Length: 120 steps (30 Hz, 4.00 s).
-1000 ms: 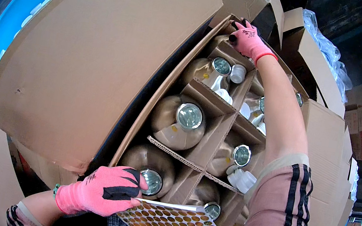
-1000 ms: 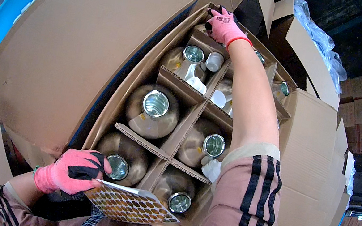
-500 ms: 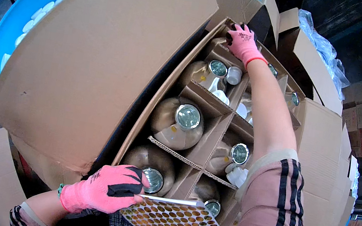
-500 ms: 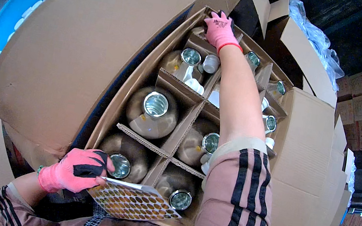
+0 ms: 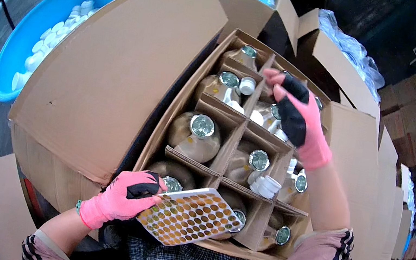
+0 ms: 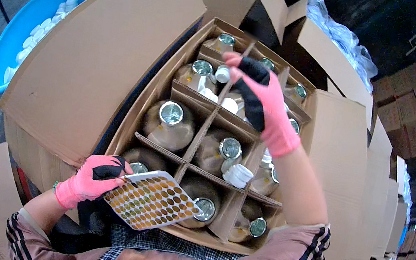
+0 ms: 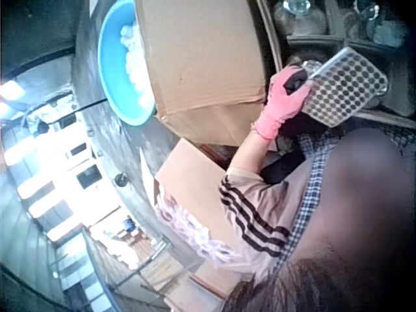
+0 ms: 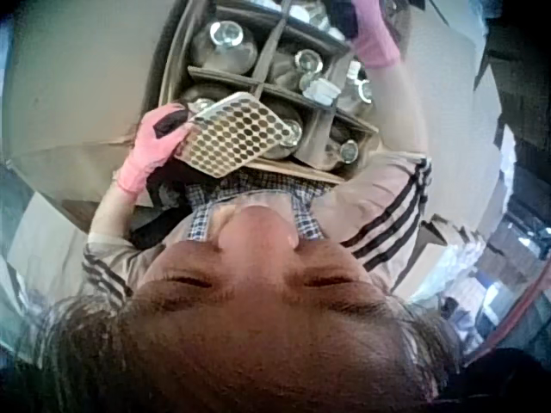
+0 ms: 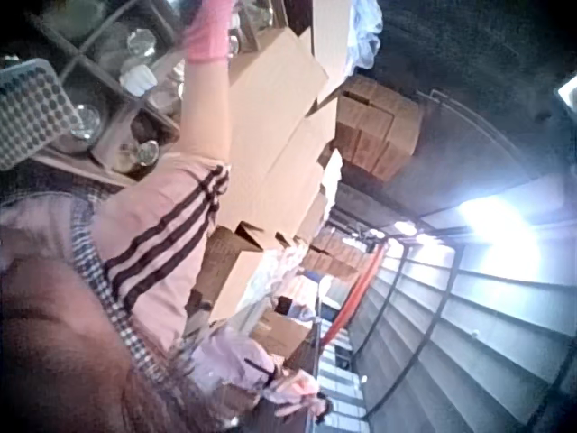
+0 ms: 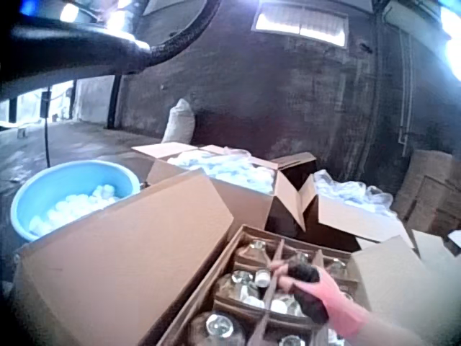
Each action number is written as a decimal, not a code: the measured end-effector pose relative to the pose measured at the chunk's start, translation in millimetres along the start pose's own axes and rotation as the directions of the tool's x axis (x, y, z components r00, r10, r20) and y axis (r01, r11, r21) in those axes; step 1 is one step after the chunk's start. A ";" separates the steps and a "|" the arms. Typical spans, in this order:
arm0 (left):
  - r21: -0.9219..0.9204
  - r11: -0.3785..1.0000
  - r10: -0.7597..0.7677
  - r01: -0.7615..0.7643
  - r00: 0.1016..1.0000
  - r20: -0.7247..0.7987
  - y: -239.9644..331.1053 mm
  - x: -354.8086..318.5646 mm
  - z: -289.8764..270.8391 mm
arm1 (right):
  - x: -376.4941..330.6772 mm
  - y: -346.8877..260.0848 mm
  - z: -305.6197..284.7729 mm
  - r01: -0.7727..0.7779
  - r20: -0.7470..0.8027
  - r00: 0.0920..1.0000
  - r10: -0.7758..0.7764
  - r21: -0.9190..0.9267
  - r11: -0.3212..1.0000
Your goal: The person applies round gold stickers to the necks of glass bottles arranged in a cardboard box. They peel individual stickers from a sheet and press them onto the bottle surfaces. The person also moves a blue basin containing white bottle caps to a different location on the box.
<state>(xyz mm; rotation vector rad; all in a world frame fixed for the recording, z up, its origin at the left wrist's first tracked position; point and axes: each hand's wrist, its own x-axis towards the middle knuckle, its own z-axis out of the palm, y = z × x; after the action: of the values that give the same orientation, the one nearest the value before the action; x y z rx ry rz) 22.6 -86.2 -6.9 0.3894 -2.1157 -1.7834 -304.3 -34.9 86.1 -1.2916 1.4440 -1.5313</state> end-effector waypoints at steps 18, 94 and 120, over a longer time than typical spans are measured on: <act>-0.058 0.981 -0.193 0.184 0.932 -0.308 -15.8 -6.5 13.2 | -246.7 -19.2 37.9 0.018 -0.269 0.959 -0.092 -0.266 0.964; -0.681 0.672 -0.306 -0.291 0.728 -0.613 93.7 -39.7 -114.9 | -314.6 62.8 66.3 -0.197 -0.335 0.928 0.165 -0.066 0.978; 0.365 0.722 0.169 0.587 0.362 -0.917 -37.4 -223.8 -80.7 | -349.5 74.9 55.6 -0.284 -0.290 0.921 0.259 -0.050 0.957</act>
<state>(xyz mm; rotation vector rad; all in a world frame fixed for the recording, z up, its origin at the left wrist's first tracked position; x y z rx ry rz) 258.8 -70.0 -50.7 1.5429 -1.6738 -0.4103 -160.8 259.8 -66.9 -0.8984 1.8080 -1.5163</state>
